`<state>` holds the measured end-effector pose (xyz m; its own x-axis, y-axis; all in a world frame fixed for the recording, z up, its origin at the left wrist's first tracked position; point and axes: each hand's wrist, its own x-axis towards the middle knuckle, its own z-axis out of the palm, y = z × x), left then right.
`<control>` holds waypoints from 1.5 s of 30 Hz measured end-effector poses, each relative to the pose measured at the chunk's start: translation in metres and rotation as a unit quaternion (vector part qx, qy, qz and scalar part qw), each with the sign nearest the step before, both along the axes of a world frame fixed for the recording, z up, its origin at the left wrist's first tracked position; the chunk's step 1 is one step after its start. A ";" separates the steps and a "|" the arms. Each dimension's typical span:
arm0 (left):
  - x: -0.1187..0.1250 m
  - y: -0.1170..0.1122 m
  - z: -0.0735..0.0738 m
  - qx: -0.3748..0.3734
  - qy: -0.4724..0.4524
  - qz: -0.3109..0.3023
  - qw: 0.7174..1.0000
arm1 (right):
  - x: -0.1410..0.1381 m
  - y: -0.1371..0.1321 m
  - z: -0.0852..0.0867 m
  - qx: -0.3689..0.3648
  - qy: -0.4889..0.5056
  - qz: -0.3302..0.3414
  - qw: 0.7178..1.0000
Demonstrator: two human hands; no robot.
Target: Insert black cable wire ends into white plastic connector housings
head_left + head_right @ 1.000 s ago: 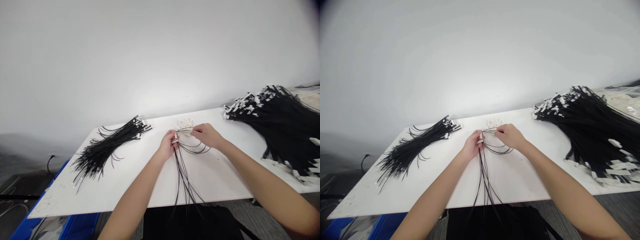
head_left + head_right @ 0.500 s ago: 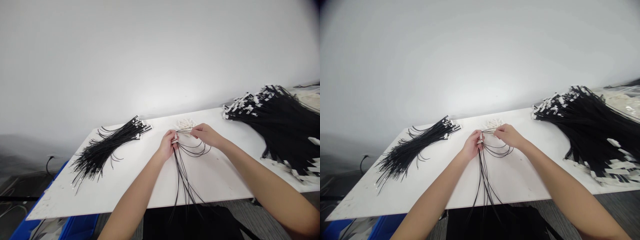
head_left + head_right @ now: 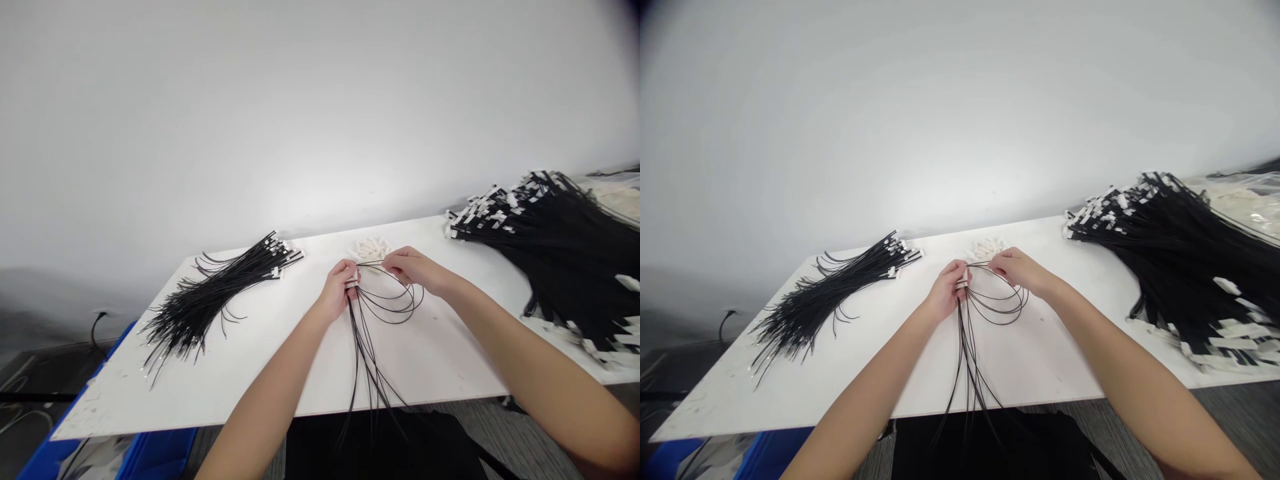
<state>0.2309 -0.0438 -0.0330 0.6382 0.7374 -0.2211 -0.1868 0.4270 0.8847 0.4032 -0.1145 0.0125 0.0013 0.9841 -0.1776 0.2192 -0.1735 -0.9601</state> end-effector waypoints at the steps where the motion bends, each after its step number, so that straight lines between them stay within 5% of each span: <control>1: 0.000 0.000 0.000 -0.002 0.000 -0.001 1.000 | 0.000 0.000 -0.001 0.004 -0.008 -0.001 1.000; 6: -0.001 -0.001 0.001 -0.009 -0.009 -0.010 1.000 | -0.002 -0.001 -0.004 0.065 -0.164 -0.040 0.983; 11: -0.001 -0.003 0.005 0.002 -0.007 -0.027 1.000 | -0.012 -0.006 -0.002 0.139 -0.376 -0.061 0.914; 17: -0.002 -0.004 0.007 -0.003 -0.001 -0.032 0.999 | -0.019 -0.007 -0.007 0.206 -0.488 -0.052 0.847; 24: -0.004 -0.004 0.011 -0.024 -0.005 -0.042 0.999 | -0.020 -0.003 -0.023 0.254 -0.544 -0.046 0.798; 33: -0.004 -0.002 0.009 -0.031 -0.010 -0.032 0.999 | -0.021 -0.003 -0.025 0.265 -0.568 -0.042 0.778; 41: -0.004 0.006 0.004 -0.111 -0.035 0.035 0.993 | -0.030 -0.010 -0.017 0.509 -0.515 -0.030 0.690; 45: -0.004 0.007 0.002 -0.119 -0.037 0.063 0.990 | -0.041 -0.020 -0.013 0.552 -0.498 0.044 0.667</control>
